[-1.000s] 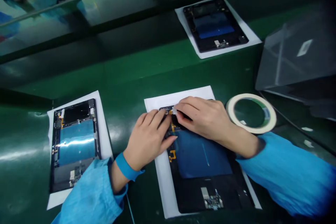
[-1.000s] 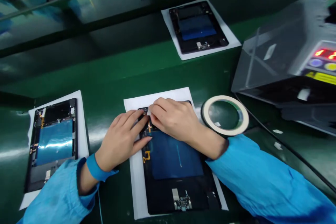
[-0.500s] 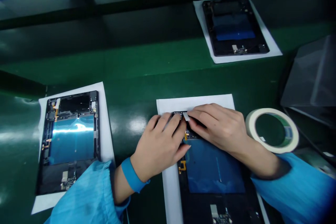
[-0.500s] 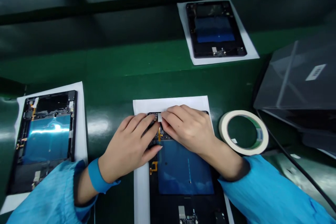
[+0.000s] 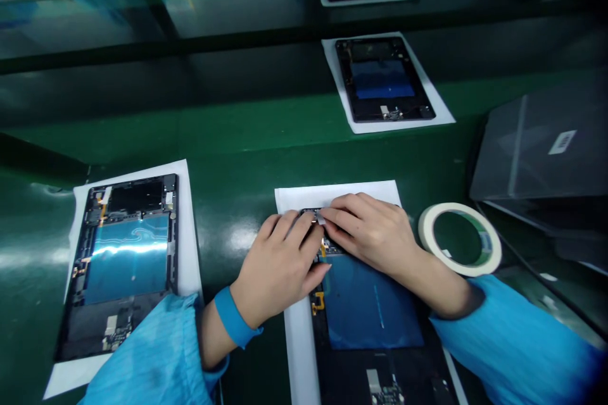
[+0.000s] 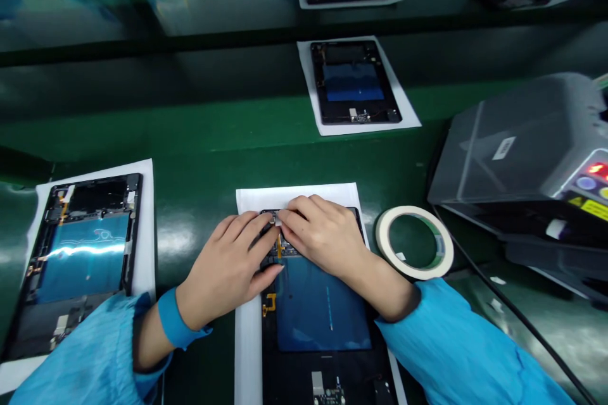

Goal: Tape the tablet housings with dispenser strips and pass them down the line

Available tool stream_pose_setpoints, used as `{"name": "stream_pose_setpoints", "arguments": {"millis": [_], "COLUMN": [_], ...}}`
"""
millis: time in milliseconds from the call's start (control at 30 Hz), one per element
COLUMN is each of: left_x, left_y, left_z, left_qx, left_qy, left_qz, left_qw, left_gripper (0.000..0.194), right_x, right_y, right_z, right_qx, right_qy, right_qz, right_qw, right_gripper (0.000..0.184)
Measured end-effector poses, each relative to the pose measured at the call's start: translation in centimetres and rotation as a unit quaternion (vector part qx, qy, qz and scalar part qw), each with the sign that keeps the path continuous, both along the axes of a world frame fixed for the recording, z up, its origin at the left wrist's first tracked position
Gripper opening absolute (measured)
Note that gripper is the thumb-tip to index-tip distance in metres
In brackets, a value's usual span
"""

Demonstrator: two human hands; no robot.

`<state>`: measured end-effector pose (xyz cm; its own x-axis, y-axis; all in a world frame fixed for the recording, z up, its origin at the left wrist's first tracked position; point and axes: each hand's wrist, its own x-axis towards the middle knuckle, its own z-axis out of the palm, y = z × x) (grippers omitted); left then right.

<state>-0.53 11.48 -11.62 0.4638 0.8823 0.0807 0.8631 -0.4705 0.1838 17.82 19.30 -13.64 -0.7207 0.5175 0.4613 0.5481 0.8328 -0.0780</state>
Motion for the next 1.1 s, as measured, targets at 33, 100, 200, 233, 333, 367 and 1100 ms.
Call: {"name": "stream_pose_setpoints", "arguments": {"millis": [33, 100, 200, 233, 333, 367, 1100], "left_x": [0.0, 0.0, 0.0, 0.0, 0.0, 0.0, -0.4], "left_y": [0.0, -0.1, -0.2, -0.2, -0.3, -0.3, 0.8], "left_z": [0.0, 0.0, -0.1, -0.1, -0.1, -0.1, 0.6], "left_qx": [0.002, 0.005, 0.002, 0.001, 0.006, 0.010, 0.018], "left_qy": [-0.001, -0.001, -0.002, -0.002, -0.005, -0.005, 0.036], "left_qz": [-0.001, 0.000, 0.001, 0.002, 0.002, 0.003, -0.022], "left_qw": [1.000, 1.000, 1.000, 1.000, 1.000, 1.000, 0.999], "left_gripper": [0.045, 0.045, 0.045, 0.045, 0.046, 0.046, 0.046], "right_x": [0.0, 0.0, 0.0, 0.0, 0.0, -0.1, 12.1], "right_y": [0.0, 0.0, 0.0, -0.1, -0.2, -0.3, -7.5], "right_z": [0.0, 0.0, 0.2, 0.3, 0.7, 0.9, 3.4], "right_qx": [-0.001, -0.001, 0.006, 0.012, 0.032, 0.035, -0.033], "right_qy": [0.000, -0.004, -0.017, -0.024, -0.057, -0.073, -0.012], "right_qz": [0.003, 0.009, 0.014, 0.016, 0.027, 0.030, -0.060], "right_qw": [1.000, 1.000, 1.000, 1.000, 0.998, 0.996, 0.998], "right_gripper": [0.012, 0.012, 0.013, 0.014, 0.016, 0.017, 0.037]}}
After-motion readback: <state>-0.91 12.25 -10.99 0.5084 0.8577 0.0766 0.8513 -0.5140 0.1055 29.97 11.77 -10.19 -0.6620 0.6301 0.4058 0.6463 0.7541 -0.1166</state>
